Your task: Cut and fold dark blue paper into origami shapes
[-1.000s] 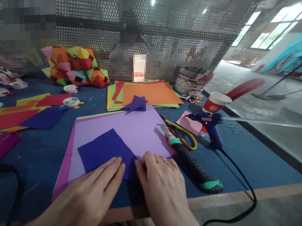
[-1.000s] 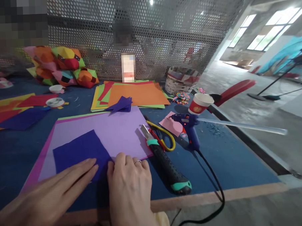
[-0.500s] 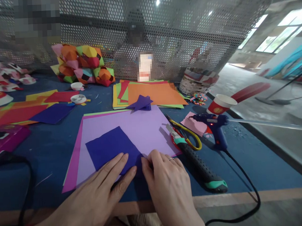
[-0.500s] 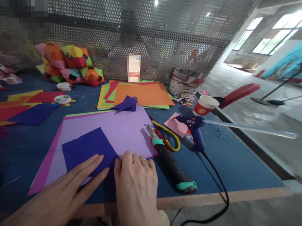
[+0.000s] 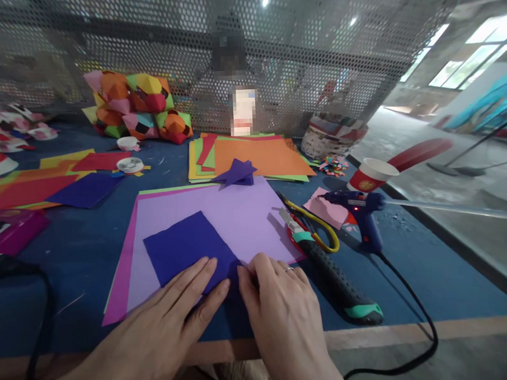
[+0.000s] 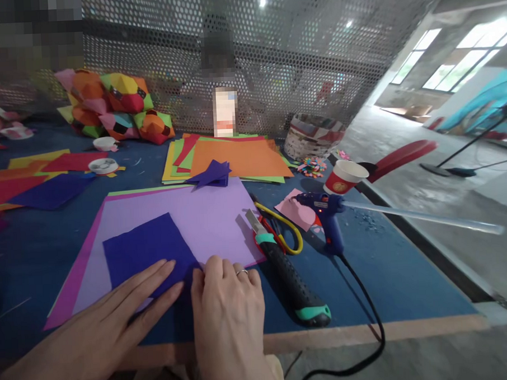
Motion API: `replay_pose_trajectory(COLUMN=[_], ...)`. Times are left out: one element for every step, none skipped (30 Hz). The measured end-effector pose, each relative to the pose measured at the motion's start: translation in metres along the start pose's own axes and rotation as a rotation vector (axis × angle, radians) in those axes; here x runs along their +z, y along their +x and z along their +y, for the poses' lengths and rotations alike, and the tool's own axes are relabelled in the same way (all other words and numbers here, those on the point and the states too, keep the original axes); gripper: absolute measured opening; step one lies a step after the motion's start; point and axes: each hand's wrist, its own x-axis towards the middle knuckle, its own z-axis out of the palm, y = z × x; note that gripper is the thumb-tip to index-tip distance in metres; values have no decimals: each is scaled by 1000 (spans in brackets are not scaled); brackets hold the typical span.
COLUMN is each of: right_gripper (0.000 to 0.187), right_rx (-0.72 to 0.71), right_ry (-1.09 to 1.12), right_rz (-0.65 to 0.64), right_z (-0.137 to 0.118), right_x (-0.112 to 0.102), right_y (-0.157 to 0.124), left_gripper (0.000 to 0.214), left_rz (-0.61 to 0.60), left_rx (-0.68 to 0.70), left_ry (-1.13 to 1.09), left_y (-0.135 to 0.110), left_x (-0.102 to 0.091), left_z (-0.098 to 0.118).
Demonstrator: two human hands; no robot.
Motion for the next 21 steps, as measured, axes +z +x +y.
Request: replay_pose_trajectory(right_gripper=[22, 18, 13, 12, 13, 14, 15, 16, 17, 18, 19, 21, 22, 23, 23, 22, 19, 16, 13, 14, 16], right_rx=[10, 22, 37, 51, 66, 77, 88, 99, 110, 119, 130, 141, 155, 169, 180, 184, 185, 180, 173, 166, 162], right_ry=[23, 47, 70, 86, 95, 100, 106, 113, 120, 127, 133, 138, 145, 155, 173, 203, 242, 285, 326, 358, 377], right_rz=[8, 16, 21, 25, 24, 20, 13, 6, 3, 1, -1, -1, 0, 3, 4, 0, -7, -19, -32, -43, -50], right_z=[0, 1, 1, 2, 2, 3, 4, 5, 6, 6, 7, 8, 9, 10, 11, 12, 14, 15, 16, 17, 18], right_x=[0, -1, -1, -2, -3, -5, -6, -8, -9, -10, -11, -11, -11, -12, -12, -13, -15, -17, -18, -20, -22], right_y=[-1, -2, -3, -4, -5, -7, -8, -10, -12, -13, -15, -17, -19, -20, -22, -23, -24, -24, -25, -25, -25], left_gripper=[127, 127, 126, 123, 121, 118, 115, 112, 109, 105, 101, 96, 92, 90, 89, 90, 91, 93, 94, 94, 92], left_rz=[6, 9, 6, -1, -4, -4, 1, 13, 28, 43, 53, 59, 58, 51, 41, 34, 29, 25, 21, 19, 18], left_rx=[0, 3, 10, 17, 23, 23, 12, -3, -21, -38, -53, -67, -75, -83, -87, -78, -63, -43, -31, -38, -61], left_ry=[0, 0, -2, -6, -15, -28, -46, -69, -95, -120, -138, -146, -147, -143, -137, -131, -126, -123, -123, -133, -147], left_y=[0, -1, -1, -3, -4, -6, -7, -9, -10, -11, -12, -13, -13, -14, -14, -15, -15, -15, -16, -16, -17], left_x=[0, 0, 1, 2, 4, 6, 9, 12, 14, 17, 18, 20, 20, 21, 21, 22, 22, 23, 24, 25, 25], left_z=[0, -1, -2, -3, -4, -4, -4, -3, -2, -1, 1, 2, 2, 2, 1, 0, -1, -3, -3, -4, -3])
